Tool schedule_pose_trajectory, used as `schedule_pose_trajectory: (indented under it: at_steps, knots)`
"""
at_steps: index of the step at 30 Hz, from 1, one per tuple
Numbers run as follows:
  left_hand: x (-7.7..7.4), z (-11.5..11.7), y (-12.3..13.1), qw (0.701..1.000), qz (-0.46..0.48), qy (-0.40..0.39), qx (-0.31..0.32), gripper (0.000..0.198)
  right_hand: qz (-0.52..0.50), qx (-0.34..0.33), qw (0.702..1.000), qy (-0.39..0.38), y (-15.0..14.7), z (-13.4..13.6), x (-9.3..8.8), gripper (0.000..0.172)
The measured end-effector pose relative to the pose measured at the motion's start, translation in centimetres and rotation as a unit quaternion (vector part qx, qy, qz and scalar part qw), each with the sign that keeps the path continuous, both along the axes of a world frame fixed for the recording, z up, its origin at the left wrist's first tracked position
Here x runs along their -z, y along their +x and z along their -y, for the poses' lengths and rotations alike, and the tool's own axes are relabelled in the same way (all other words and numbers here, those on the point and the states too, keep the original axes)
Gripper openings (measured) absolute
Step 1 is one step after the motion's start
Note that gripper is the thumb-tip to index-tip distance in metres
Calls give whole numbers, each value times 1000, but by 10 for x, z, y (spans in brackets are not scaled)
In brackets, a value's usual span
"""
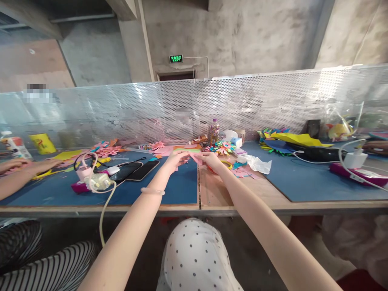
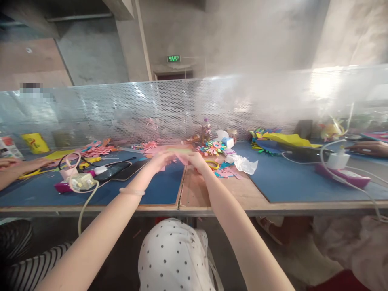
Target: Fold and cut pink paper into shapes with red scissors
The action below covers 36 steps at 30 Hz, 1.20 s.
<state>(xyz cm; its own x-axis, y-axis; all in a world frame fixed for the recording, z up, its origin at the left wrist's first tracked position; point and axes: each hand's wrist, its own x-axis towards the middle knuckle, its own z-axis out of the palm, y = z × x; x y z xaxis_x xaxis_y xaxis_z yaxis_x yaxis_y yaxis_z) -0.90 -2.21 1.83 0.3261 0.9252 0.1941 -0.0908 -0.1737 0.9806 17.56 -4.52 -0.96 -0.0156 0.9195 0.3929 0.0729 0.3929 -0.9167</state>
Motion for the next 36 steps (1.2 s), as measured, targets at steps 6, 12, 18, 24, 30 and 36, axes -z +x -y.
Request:
schedule_pose_trajectory:
  at_steps: [6,12,18,24,30,36]
  knots:
    - [-6,10,2,1000,-24,-4,-5,36,-23,-45,999,-6,0,1,-1,41]
    - [-11,22,5,998,-55,13,17,37,-18,-6,1000,-6,-2,1,-2,36]
    - [-9,21,5,997,-72,15,12,36,-12,5,1000,8,-4,2,-2,34]
    - [-10,21,6,998,-67,11,6,36,-6,10,1000,19,-4,2,-2,34]
    - [-9,19,7,998,-49,29,0,37,-9,-7,1000,26,-4,2,-4,37]
    - [-9,18,8,997,-59,41,-14,35,-21,-35,998,38,-4,3,-4,38]
